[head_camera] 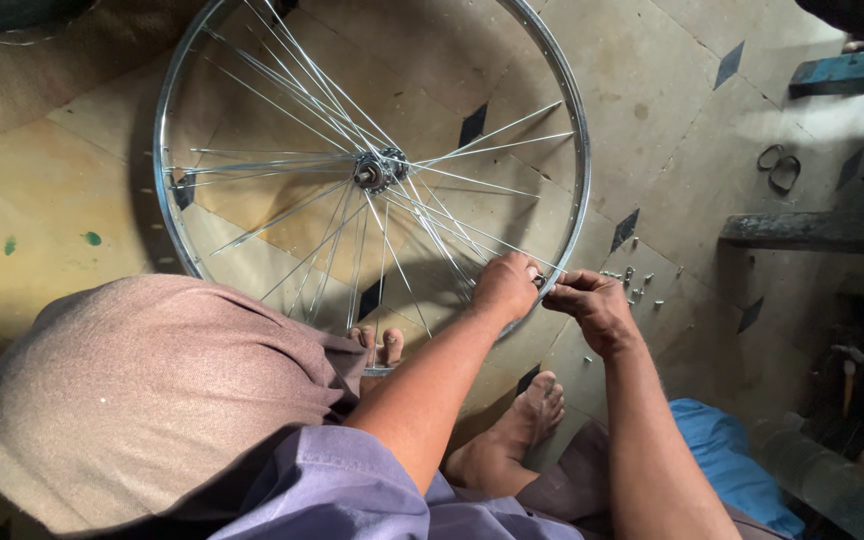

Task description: The person is assembling a bicycle wheel by inserting spokes into the rim and hub. They are sitting on the floor, using their hands to manipulate the spokes and secure them in place.

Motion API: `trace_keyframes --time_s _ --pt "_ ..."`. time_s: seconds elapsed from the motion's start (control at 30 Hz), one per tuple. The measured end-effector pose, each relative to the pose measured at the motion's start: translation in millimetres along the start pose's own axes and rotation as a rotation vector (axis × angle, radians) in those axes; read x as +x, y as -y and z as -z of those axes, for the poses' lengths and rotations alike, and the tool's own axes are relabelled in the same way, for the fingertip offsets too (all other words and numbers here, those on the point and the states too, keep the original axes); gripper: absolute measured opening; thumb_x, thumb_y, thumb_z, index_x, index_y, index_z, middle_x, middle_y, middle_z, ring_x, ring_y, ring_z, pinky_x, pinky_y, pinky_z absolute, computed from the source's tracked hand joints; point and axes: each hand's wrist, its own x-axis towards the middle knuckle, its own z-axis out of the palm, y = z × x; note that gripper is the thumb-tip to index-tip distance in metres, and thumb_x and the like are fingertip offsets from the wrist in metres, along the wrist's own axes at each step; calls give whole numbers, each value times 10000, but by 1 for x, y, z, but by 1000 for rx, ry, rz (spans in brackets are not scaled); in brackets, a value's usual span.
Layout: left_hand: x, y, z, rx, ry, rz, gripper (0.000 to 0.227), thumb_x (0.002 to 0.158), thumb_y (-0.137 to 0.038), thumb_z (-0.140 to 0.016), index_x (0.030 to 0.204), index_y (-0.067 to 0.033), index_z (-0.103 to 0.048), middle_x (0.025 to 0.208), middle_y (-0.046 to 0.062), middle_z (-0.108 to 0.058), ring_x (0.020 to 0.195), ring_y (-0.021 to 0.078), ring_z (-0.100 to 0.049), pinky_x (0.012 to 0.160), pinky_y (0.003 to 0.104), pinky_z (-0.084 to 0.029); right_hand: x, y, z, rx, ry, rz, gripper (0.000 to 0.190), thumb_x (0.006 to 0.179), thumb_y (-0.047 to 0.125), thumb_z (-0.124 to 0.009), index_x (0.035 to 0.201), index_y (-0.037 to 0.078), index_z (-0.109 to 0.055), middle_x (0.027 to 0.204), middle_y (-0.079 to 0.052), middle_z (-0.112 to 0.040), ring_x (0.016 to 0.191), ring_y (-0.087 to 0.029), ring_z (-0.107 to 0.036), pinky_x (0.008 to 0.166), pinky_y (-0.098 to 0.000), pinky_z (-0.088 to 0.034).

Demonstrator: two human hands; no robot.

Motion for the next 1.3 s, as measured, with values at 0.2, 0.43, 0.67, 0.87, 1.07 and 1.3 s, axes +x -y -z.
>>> trace_keyframes --time_s 0.2,0.43,0.67,0.87,1.07,1.3 --pt "-3 0 2 -14 14 7 150 920 -156 -650 997 -102 -766 1014 175 -750 990 351 -716 869 447 -561 -3 5 -6 8 -30 21 124 853 35 -768 962 -21 -744 913 -107 -764 829 -201 -741 834 -352 -622" --pt "-3 -2 3 -14 25 9 158 915 -151 -649 1012 -108 -765 1019 179 -748 992 353 -717 868 447 -560 -9 22 -17 -133 -59 110 329 811 -6 -772 1121 -60 -673 998 -136 -765 877 -213 -744 835 -356 -625" --pt "1 -2 2 -11 1 42 178 926 -192 -646 1036 -123 -768 1049 177 -749 1016 364 -702 865 465 -553 -9 40 -11 -78 -7 -17 329 845 -18 -696 1169 -66 -673 1006 -129 -764 893 -247 -746 828 -397 -638" --pt "-5 -3 -8 295 66 -127 603 824 -124 -662 1408 -74 -518 1077 253 -694 1027 469 -659 841 576 -529 8 38 8 -20 -17 -187 216 943 48 -623 1120 -68 -663 894 -187 -729 770 -305 -737 738 -446 -643" --pt "-16 -23 2 381 125 -21 323 944 -173 -595 1254 -87 -623 1162 226 -690 1113 448 -662 928 554 -539 15 40 10 24 81 -206 218 916 39 -680 1102 -75 -670 834 -184 -725 716 -273 -734 666 -415 -626" --pt "-21 -38 7 441 178 40 499 929 -167 -606 1393 -38 -474 1158 259 -678 1128 447 -648 947 558 -527 1 48 8 -58 109 -271 199 831 23 -669 1026 -18 -670 868 -146 -763 812 -249 -778 716 -388 -663"
